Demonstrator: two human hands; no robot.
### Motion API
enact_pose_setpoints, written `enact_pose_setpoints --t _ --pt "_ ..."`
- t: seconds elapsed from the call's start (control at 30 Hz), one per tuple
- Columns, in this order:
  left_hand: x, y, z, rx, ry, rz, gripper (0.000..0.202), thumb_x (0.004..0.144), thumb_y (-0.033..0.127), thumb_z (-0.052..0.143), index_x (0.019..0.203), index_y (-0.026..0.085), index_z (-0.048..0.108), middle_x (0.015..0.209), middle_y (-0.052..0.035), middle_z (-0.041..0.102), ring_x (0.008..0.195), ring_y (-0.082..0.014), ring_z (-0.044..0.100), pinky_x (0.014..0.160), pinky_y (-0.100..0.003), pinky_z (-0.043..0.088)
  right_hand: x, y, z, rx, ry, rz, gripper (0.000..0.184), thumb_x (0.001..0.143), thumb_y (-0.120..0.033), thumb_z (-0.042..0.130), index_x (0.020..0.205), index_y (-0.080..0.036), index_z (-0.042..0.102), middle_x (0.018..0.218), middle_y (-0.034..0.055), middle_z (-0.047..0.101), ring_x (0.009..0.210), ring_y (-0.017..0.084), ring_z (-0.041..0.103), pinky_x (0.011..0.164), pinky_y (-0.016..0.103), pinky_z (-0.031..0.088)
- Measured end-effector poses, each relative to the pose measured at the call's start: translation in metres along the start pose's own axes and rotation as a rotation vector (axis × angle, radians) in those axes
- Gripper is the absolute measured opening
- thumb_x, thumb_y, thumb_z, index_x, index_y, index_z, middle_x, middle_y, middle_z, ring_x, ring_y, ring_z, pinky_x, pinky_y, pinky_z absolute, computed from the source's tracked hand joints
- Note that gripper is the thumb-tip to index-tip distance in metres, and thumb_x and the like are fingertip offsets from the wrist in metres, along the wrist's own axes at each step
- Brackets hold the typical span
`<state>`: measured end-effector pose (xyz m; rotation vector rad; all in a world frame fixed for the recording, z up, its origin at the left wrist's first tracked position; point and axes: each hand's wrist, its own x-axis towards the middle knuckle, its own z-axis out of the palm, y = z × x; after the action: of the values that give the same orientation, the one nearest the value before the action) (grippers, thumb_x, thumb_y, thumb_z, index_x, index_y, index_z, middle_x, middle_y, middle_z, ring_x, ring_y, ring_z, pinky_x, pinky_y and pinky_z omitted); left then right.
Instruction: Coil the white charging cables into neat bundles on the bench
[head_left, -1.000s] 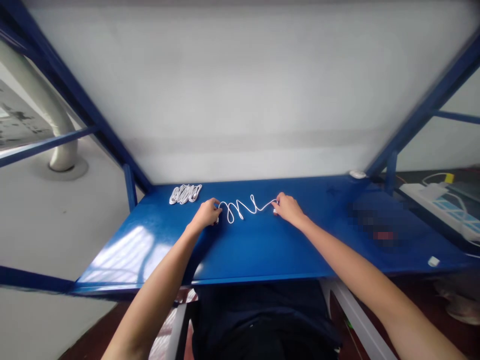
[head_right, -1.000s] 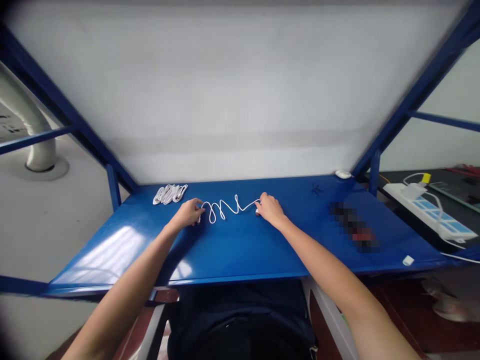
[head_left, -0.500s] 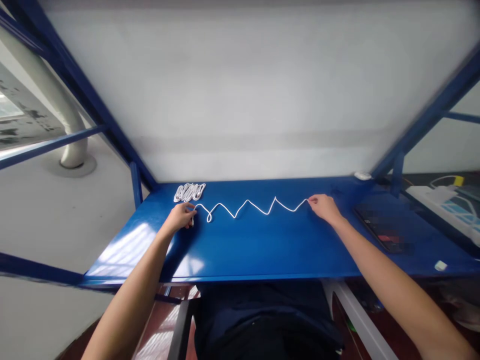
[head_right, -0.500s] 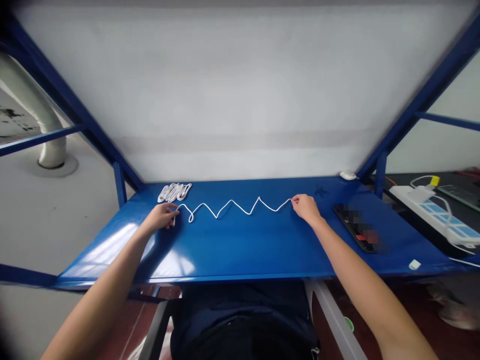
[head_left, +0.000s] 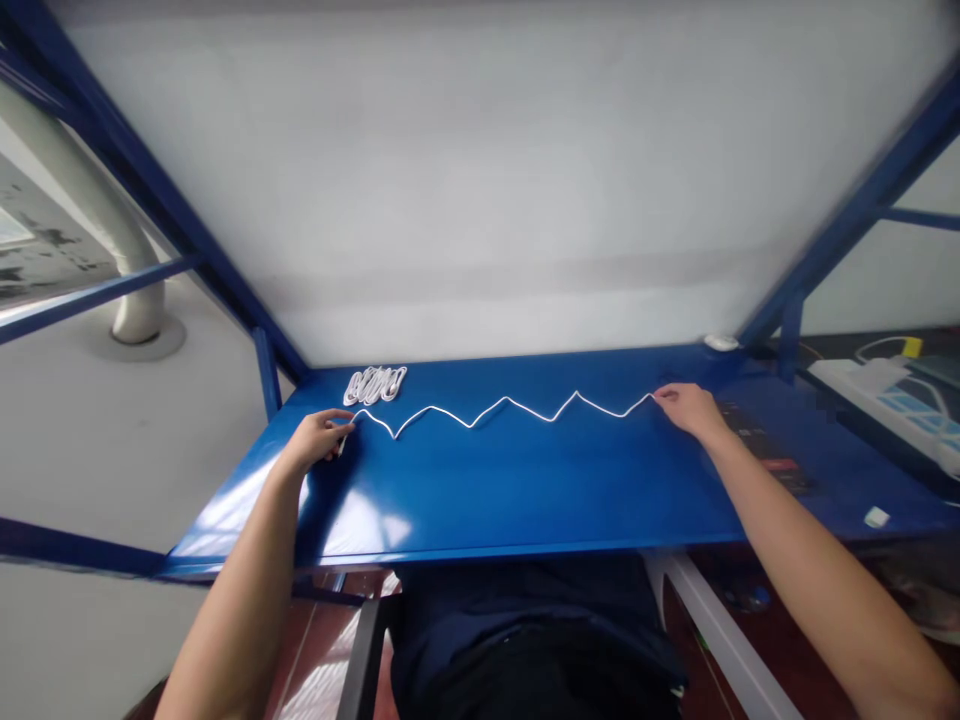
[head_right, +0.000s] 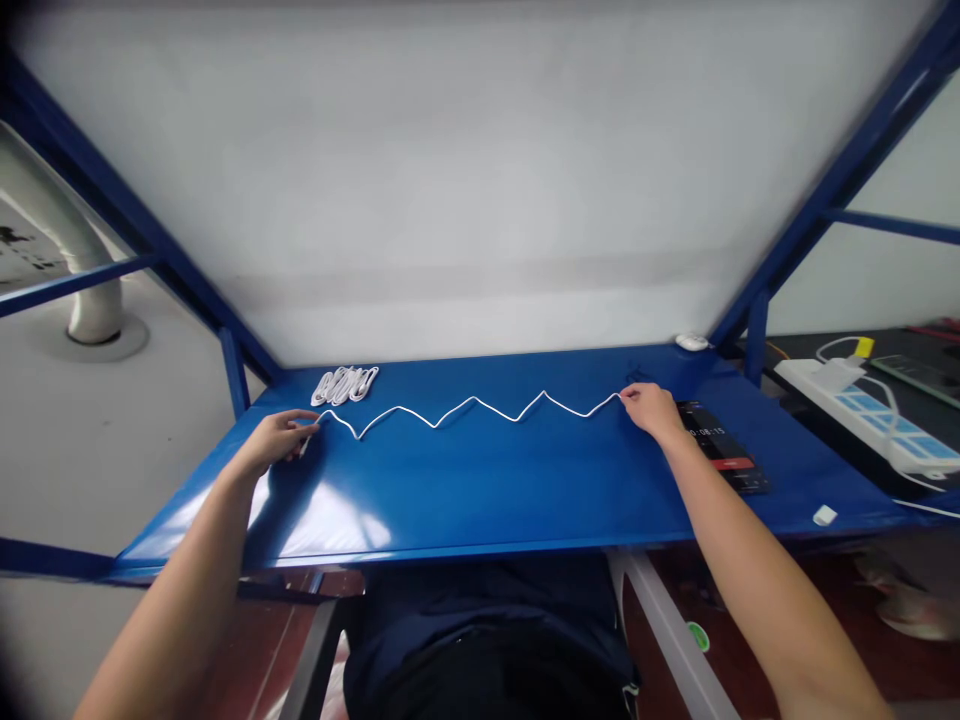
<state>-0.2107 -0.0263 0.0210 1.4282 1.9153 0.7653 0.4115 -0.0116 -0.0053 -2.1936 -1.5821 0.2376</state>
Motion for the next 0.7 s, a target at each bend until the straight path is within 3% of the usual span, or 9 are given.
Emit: enact_pose_setpoints --t 0.1,0.17,0.3,0.47,0.6,0.7 --pt "0.003 0.011 0.021 0.119 -0.021 0.086 0.033 0.071 0.036 0.064 0.097 0.016 0.066 0.046 0.0062 0.047 0.037 -0.0104 0.044 0.04 -0.021 0.035 -0.005 -0.016 0.003 -0.002 -0.035 -0.064 0.014 0.078 -0.026 0.061 0.082 -0.02 0.073 0.081 0.0064 0.074 0.077 0.021 0.068 0.068 0.027 0.049" --pt "0.003 0.026 0.045 0.225 0.013 0.168 0.028 0.076 0.034 0.06 0.097 0.017 0.068 0.054 0.0027 0.056 0.045 -0.0114 0.05 0.045 -0.02 0.037 -0.01 -0.035 0.011 0.005 -0.051 -0.146 0.016 0.08 -0.026 0.059 0.085 -0.02 0.073 0.084 0.0061 0.073 0.08 0.02 0.067 0.07 0.026 0.048" --pt "-0.007 0.067 0.103 0.404 0.018 0.253 0.026 0.08 0.029 0.055 0.1 0.021 0.069 0.08 -0.0045 0.07 0.072 -0.017 0.063 0.059 -0.021 0.041 -0.029 -0.09 0.035 -0.007 -0.122 -0.317 0.019 0.083 -0.022 0.054 0.09 -0.02 0.071 0.091 0.0067 0.073 0.084 0.02 0.067 0.073 0.026 0.046" --pt "-0.018 0.114 0.164 0.461 -0.046 0.274 0.024 0.082 0.024 0.05 0.102 0.021 0.064 0.099 -0.0115 0.069 0.088 -0.0236 0.065 0.067 -0.026 0.042 -0.055 -0.152 0.061 -0.124 -0.197 -0.319 0.022 0.084 -0.022 0.051 0.101 -0.017 0.064 0.092 0.0155 0.07 0.083 0.027 0.067 0.067 0.031 0.045" --pt "-0.02 0.139 0.196 0.444 -0.036 0.276 0.019 0.084 0.024 0.051 0.101 0.021 0.059 0.101 -0.0135 0.068 0.092 -0.0257 0.064 0.073 -0.03 0.044 -0.067 -0.178 0.064 -0.112 -0.258 -0.346 0.027 0.084 -0.021 0.049 0.11 -0.016 0.058 0.097 0.0169 0.069 0.086 0.03 0.066 0.065 0.032 0.043" --pt "-0.023 0.149 0.21 0.391 -0.088 0.345 0.014 0.084 0.024 0.052 0.095 0.021 0.061 0.097 -0.0109 0.069 0.089 -0.0231 0.064 0.074 -0.028 0.044 -0.07 -0.184 0.064 -0.055 -0.3 -0.371 0.026 0.084 -0.022 0.049 0.109 -0.018 0.058 0.096 0.0137 0.069 0.084 0.026 0.066 0.063 0.028 0.041"
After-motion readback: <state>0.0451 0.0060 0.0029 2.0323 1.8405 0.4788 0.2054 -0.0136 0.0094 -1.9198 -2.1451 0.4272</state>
